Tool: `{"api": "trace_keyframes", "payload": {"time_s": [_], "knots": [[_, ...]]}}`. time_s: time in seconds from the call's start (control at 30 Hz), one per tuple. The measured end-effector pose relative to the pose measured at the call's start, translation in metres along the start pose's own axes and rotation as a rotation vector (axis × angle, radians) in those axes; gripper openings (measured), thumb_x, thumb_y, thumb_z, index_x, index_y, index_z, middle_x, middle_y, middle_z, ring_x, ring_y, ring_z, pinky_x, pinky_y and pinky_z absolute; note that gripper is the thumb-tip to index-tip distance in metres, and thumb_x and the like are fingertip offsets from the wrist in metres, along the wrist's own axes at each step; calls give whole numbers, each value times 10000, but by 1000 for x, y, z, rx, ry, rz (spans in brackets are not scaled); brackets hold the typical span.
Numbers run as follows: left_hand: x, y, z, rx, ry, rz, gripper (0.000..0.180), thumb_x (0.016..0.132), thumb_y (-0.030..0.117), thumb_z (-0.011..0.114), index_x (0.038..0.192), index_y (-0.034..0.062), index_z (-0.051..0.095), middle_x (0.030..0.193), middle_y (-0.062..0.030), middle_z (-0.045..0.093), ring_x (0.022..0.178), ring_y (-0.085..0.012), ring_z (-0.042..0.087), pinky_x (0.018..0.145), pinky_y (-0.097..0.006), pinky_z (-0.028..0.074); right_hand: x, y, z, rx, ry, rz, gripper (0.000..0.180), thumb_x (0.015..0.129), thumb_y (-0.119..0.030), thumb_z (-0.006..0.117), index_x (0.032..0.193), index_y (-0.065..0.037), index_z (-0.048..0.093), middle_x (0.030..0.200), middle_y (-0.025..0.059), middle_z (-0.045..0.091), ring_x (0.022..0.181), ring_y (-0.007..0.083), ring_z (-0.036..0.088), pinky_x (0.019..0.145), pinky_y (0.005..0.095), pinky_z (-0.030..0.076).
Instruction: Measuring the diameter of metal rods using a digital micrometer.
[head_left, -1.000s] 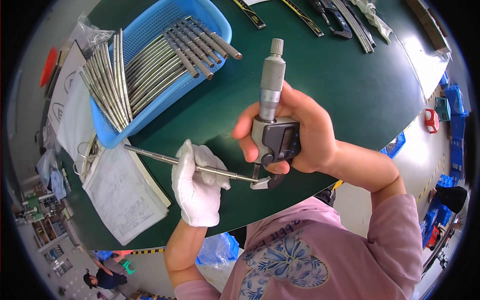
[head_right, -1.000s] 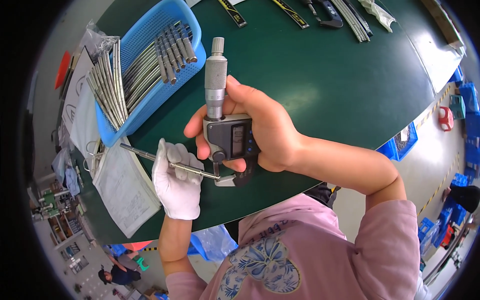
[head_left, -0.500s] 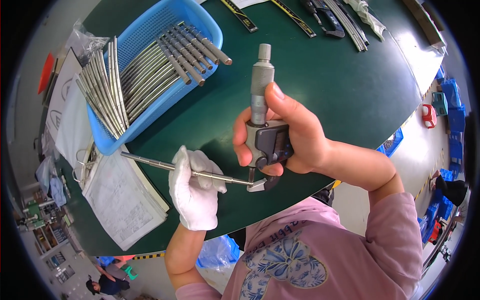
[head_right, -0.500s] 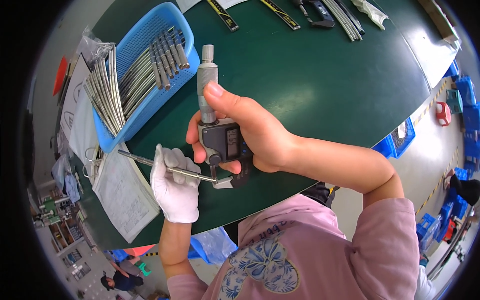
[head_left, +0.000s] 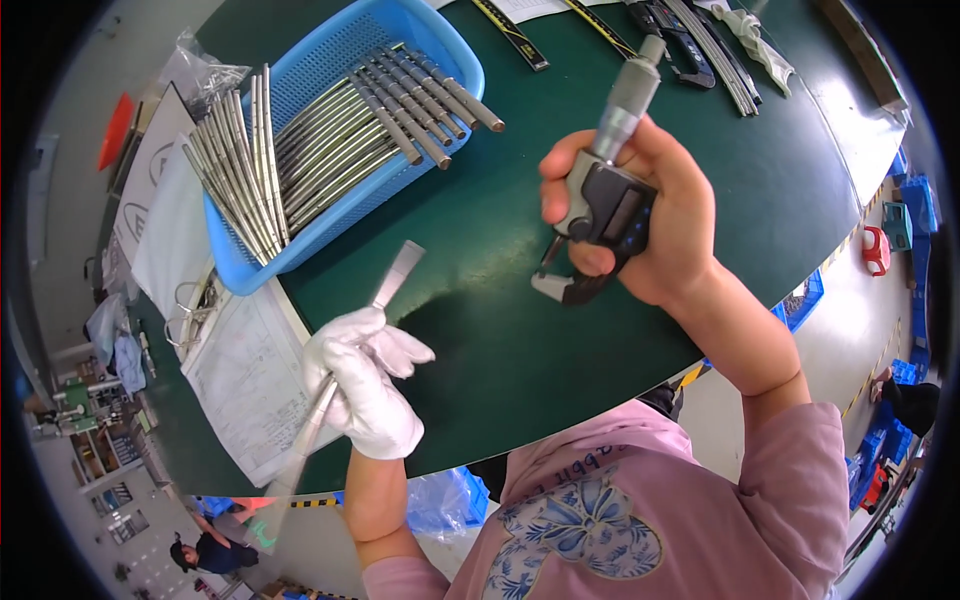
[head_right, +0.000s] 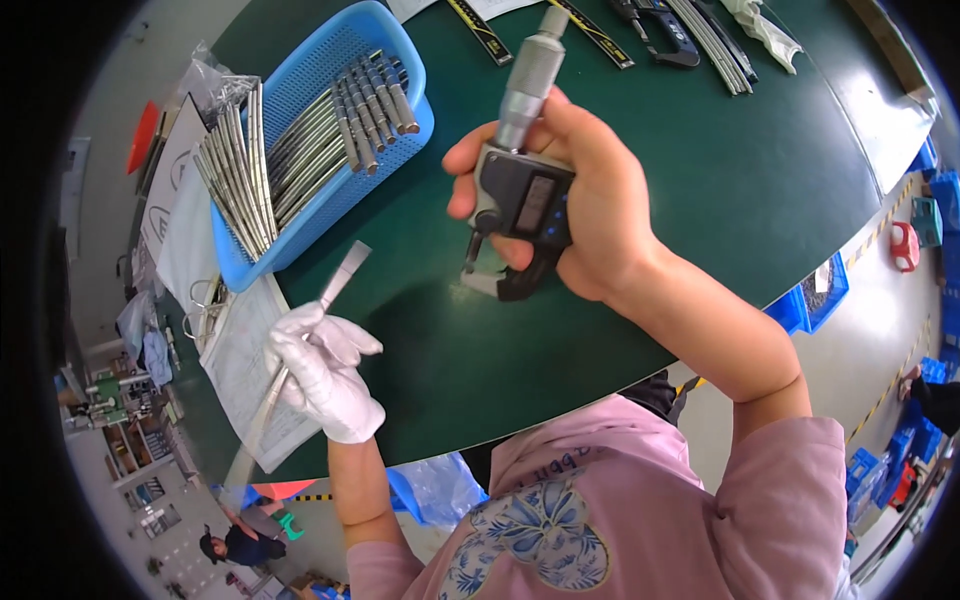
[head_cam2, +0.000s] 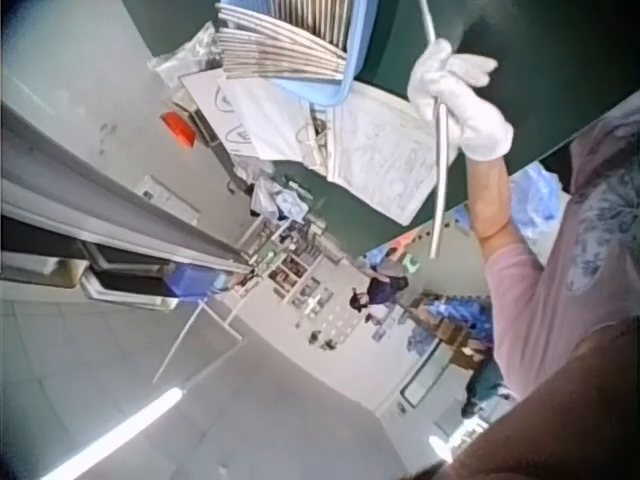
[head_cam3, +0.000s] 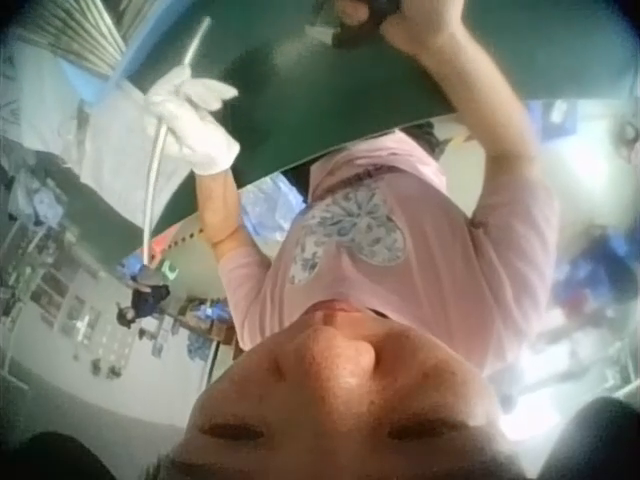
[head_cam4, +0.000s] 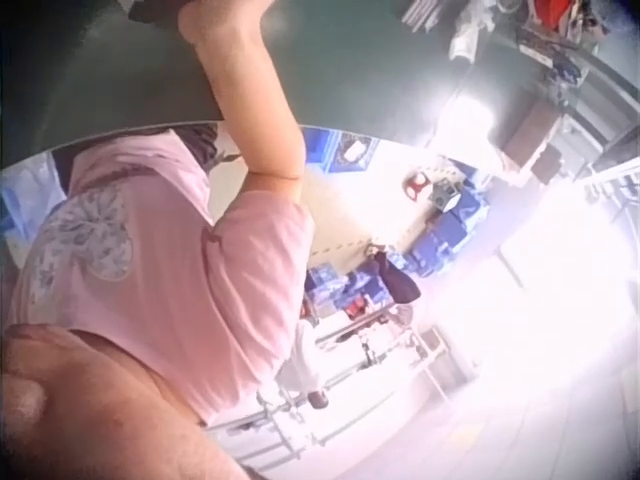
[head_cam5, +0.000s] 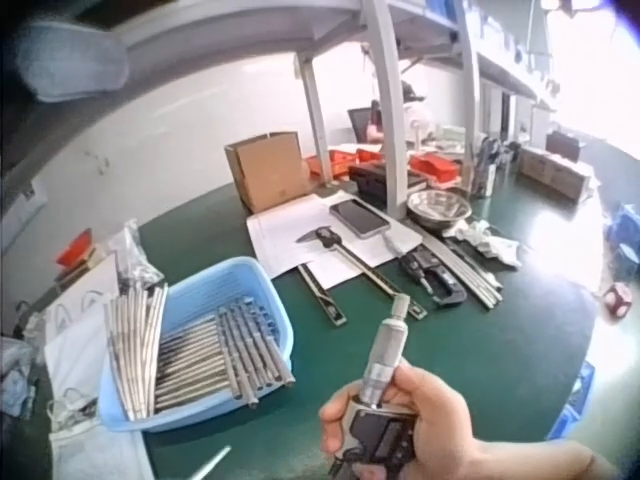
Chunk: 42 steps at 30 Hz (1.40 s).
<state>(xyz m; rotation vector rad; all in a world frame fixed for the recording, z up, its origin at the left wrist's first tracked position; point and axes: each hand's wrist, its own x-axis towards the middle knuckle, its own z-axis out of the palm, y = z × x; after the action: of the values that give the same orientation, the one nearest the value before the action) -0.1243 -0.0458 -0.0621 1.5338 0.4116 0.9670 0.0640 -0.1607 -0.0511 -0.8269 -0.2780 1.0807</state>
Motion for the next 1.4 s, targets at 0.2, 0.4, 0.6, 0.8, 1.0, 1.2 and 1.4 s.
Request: {"api": "trace_keyframes", "payload": {"time_s": [0.2, 0.4, 0.6, 0.8, 1.0, 1.2, 1.4], "knots": [[0, 12, -4, -435, -377, -333, 107, 805, -61, 436, 882, 13, 437, 781, -146, 474, 559, -162, 534, 500, -267, 502, 1, 1, 0, -28, 7, -72, 558, 869, -432, 186, 893, 27, 502, 713, 142, 529, 408, 133, 411, 358, 216, 353], [2, 17, -4, -417, -206, -316, 206, 826, -61, 349, 981, 64, 397, 847, -94, 393, 519, -137, 490, 458, -280, 515, -1, 7, 2, -28, -21, 21, 575, 864, -447, 185, 885, 32, 502, 701, 151, 527, 391, 145, 405, 353, 219, 352], [4, 11, -3, -373, -26, -233, 268, 815, -62, 358, 1019, 101, 420, 842, -51, 381, 553, -101, 428, 506, -269, 472, -3, 15, 6, 92, -112, 173, 610, 861, -471, 174, 877, 39, 507, 688, 170, 528, 390, 164, 418, 342, 228, 359], [6, 10, -6, -369, -32, -198, 282, 804, -59, 359, 1008, 117, 443, 840, -39, 385, 540, -96, 415, 502, -264, 455, -5, 18, 4, 101, -123, 215, 619, 858, -483, 181, 876, 43, 506, 693, 181, 532, 394, 165, 421, 343, 230, 366], [16, 18, -10, -307, 67, -148, 232, 827, -11, 372, 1021, 99, 435, 841, -37, 404, 530, -95, 398, 495, -255, 443, -5, 16, 6, 63, -81, 231, 634, 811, -540, 255, 855, 37, 514, 671, 144, 547, 436, 150, 464, 370, 218, 366], [93, 59, -41, 8, 383, 174, 245, 837, 83, 403, 1079, 49, 423, 748, -31, 441, 495, -71, 415, 424, -197, 403, -8, 19, 11, 37, -75, 207, 557, 821, -492, 265, 887, 21, 471, 700, 166, 547, 407, 158, 442, 369, 230, 357], [159, 47, -39, 570, 83, 6, 275, 808, 56, 414, 1064, 100, 507, 705, 19, 424, 472, -24, 358, 393, -152, 316, -10, 19, 11, 41, -49, 176, 495, 811, -470, 294, 873, -5, 454, 710, 169, 551, 396, 155, 438, 373, 239, 357]]}}
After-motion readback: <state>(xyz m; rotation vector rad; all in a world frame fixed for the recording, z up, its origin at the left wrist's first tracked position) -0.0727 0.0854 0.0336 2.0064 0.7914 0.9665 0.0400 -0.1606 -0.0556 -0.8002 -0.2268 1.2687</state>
